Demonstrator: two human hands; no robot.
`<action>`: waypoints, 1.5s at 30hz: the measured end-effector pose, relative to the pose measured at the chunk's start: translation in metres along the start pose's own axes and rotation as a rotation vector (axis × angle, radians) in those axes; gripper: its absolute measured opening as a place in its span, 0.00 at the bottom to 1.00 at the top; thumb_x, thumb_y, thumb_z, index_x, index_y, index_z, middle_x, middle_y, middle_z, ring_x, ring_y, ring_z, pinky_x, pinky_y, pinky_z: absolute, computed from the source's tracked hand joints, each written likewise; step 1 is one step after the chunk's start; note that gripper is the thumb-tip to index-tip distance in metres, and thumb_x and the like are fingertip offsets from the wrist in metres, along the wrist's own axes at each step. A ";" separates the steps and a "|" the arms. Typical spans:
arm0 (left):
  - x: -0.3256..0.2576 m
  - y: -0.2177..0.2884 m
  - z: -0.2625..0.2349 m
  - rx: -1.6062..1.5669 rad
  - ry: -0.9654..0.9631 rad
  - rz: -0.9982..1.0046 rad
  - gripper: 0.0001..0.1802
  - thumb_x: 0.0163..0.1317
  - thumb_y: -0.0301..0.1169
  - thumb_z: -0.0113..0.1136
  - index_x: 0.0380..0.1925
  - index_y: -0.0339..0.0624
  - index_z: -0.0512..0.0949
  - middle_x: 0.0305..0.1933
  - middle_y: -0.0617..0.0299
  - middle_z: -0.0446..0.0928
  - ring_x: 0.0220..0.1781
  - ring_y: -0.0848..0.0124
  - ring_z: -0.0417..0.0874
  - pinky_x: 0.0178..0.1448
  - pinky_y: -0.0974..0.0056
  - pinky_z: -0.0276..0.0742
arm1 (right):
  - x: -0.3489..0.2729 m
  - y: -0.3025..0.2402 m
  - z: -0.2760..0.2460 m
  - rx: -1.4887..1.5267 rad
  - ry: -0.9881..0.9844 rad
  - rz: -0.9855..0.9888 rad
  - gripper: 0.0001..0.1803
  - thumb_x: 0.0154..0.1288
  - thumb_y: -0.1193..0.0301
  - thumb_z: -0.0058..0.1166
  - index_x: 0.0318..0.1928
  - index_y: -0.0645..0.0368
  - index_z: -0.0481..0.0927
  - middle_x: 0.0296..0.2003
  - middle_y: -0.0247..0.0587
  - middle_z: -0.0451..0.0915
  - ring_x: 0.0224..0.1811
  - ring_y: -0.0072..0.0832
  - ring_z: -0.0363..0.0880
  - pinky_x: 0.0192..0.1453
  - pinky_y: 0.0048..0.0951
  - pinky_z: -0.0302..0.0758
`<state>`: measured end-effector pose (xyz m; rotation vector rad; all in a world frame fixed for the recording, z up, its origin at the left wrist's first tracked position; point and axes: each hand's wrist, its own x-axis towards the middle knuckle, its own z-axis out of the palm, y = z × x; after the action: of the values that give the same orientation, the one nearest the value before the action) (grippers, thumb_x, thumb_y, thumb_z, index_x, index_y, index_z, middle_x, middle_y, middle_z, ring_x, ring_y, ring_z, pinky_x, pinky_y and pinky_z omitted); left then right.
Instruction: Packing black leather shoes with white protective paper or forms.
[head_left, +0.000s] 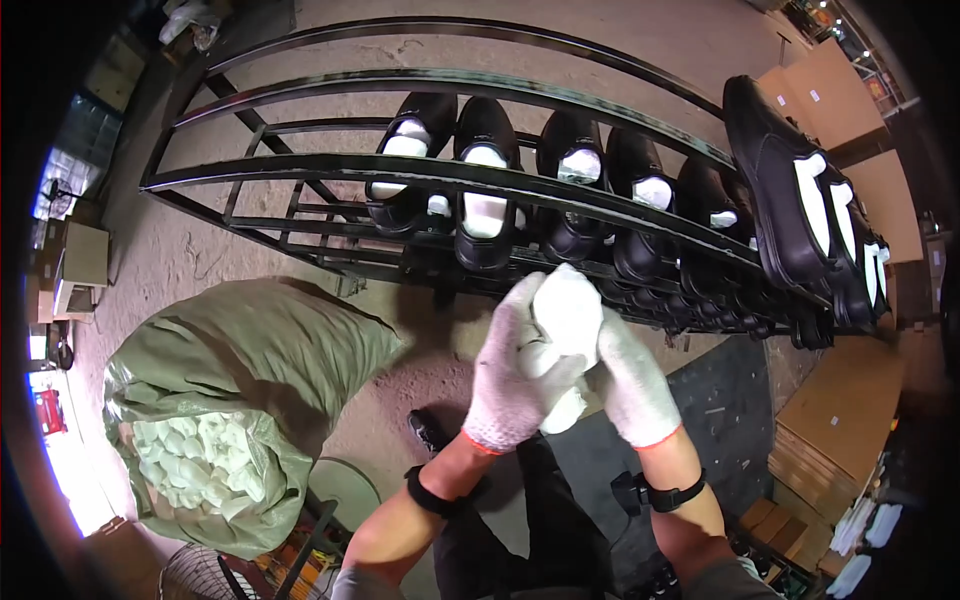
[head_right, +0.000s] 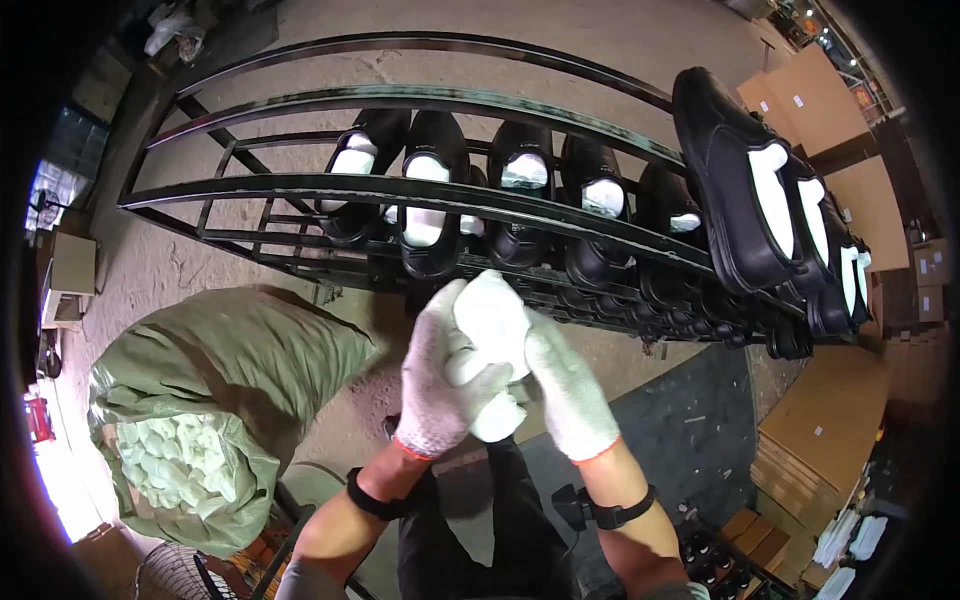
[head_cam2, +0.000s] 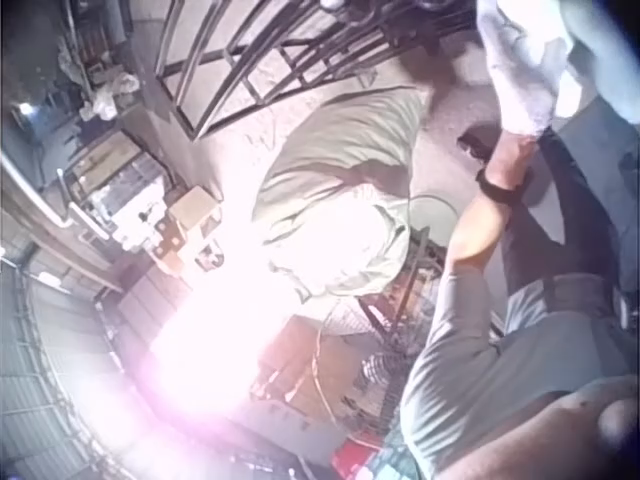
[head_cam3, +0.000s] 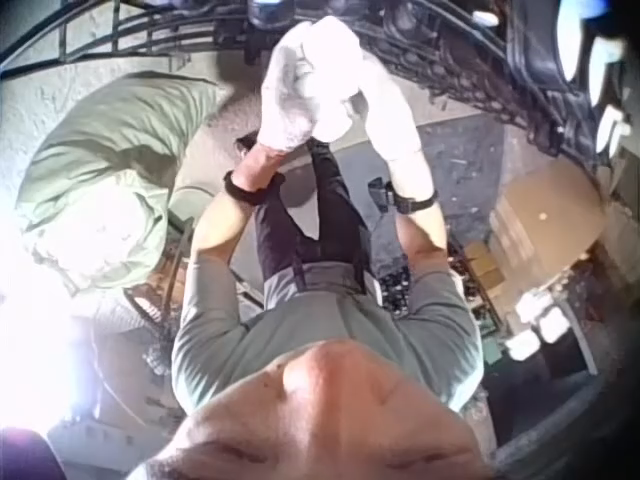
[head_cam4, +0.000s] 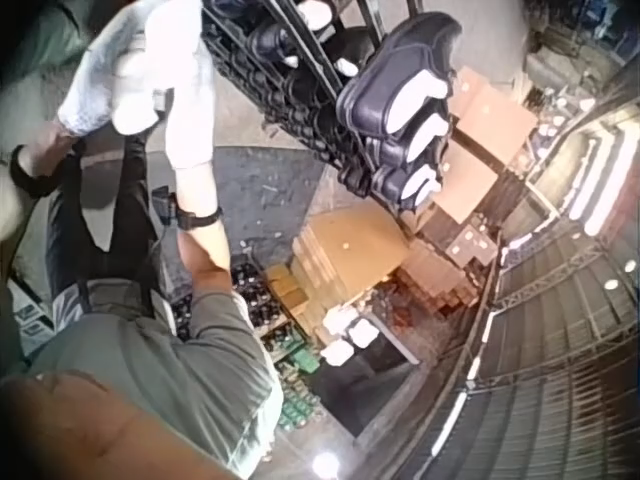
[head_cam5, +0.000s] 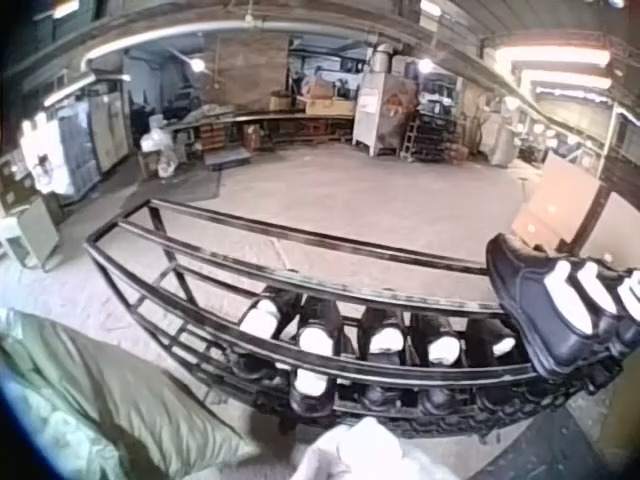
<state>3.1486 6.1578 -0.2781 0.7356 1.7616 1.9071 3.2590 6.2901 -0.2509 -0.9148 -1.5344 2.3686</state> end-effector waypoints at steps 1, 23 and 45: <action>0.001 0.002 0.012 -0.073 -0.001 -0.046 0.52 0.58 0.23 0.81 0.81 0.34 0.64 0.76 0.46 0.75 0.70 0.63 0.84 0.73 0.57 0.83 | 0.000 -0.009 -0.006 0.049 -0.010 -0.026 0.34 0.88 0.52 0.56 0.81 0.60 0.72 0.73 0.40 0.77 0.75 0.31 0.75 0.79 0.39 0.72; 0.063 -0.036 0.015 0.965 -0.200 0.186 0.43 0.63 0.33 0.73 0.78 0.43 0.69 0.47 0.49 0.84 0.48 0.50 0.91 0.51 0.49 0.89 | 0.170 -0.082 -0.012 -1.404 -0.068 -1.095 0.12 0.66 0.66 0.66 0.47 0.55 0.87 0.43 0.43 0.84 0.51 0.49 0.84 0.58 0.48 0.79; 0.048 -0.027 0.022 0.923 -0.124 0.141 0.46 0.63 0.27 0.69 0.83 0.43 0.65 0.48 0.50 0.83 0.46 0.49 0.89 0.49 0.46 0.89 | 0.183 -0.041 -0.038 -1.595 0.571 -0.971 0.16 0.63 0.56 0.67 0.37 0.56 0.82 0.34 0.48 0.83 0.39 0.47 0.85 0.49 0.52 0.79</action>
<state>3.1251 6.2079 -0.2994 1.2624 2.5374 0.9948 3.1283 6.4217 -0.2985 -0.5627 -2.4825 -0.0367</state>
